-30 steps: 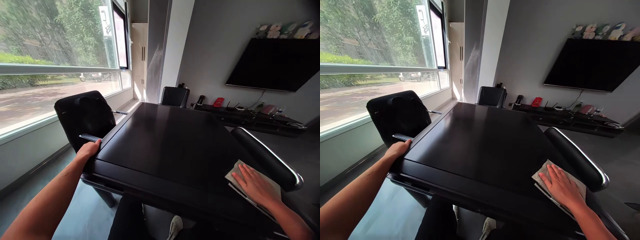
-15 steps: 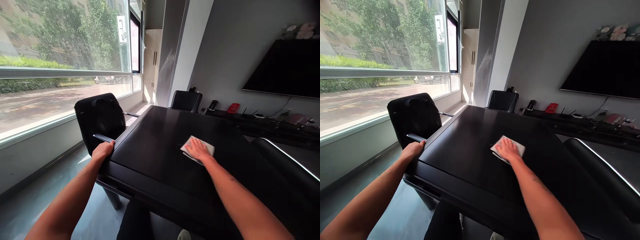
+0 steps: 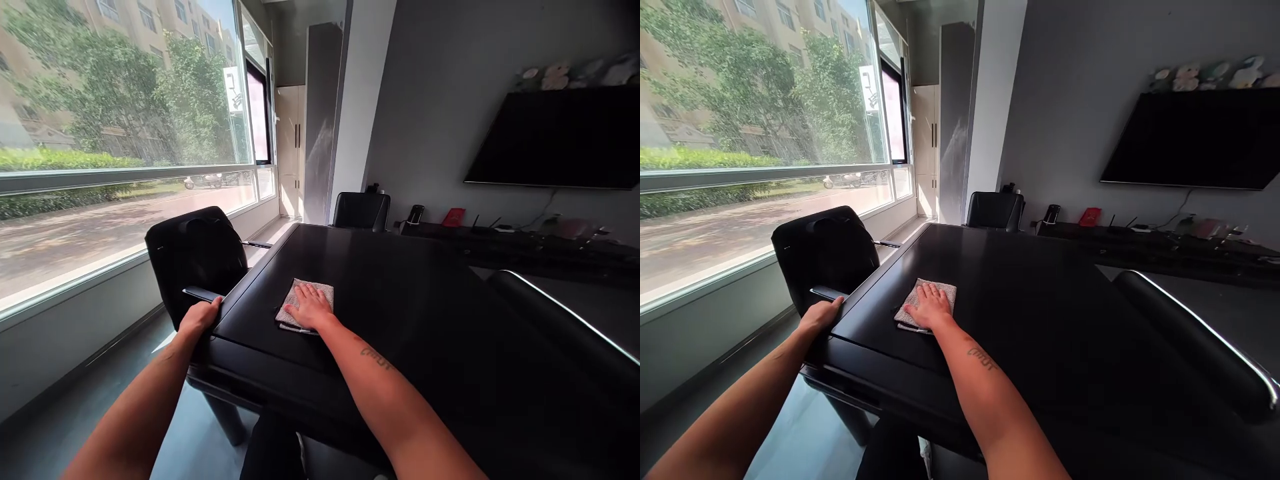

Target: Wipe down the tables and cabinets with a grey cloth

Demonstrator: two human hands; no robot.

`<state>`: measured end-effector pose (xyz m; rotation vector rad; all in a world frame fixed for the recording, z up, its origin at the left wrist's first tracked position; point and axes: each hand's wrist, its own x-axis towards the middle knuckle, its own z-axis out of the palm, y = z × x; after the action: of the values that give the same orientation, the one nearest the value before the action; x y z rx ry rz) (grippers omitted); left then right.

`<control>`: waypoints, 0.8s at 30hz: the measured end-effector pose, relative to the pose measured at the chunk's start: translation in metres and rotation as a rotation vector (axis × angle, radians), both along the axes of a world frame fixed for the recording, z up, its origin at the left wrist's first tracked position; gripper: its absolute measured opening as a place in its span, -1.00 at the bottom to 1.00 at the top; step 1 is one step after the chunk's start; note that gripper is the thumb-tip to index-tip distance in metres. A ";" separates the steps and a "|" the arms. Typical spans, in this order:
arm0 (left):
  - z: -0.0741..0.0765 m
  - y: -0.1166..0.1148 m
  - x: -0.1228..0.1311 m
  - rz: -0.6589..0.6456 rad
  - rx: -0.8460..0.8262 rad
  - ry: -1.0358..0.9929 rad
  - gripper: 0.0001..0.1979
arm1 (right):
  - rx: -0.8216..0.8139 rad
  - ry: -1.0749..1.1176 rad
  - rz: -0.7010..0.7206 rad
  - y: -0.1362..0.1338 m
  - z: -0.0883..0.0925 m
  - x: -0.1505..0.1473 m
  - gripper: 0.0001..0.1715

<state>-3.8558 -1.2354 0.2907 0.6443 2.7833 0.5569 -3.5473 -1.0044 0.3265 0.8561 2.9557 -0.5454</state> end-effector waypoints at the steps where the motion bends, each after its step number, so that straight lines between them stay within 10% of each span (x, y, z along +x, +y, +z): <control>1: 0.000 -0.001 0.000 -0.002 -0.001 0.004 -0.09 | 0.005 0.001 -0.018 0.006 -0.001 0.007 0.20; 8: 0.006 -0.006 0.005 -0.007 0.002 0.027 -0.13 | 0.089 -0.033 -0.230 0.067 -0.007 0.096 0.12; 17: 0.013 -0.009 0.013 -0.022 -0.006 0.046 -0.15 | 0.201 -0.204 -0.697 0.172 -0.030 0.321 0.13; 24: 0.013 -0.009 0.012 -0.063 -0.053 0.092 -0.09 | 0.206 -0.202 -0.914 0.186 -0.035 0.416 0.26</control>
<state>-3.8439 -1.2444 0.3040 0.7617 2.8402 0.4503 -3.1310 -0.8188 0.2913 2.1330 2.3168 -0.1201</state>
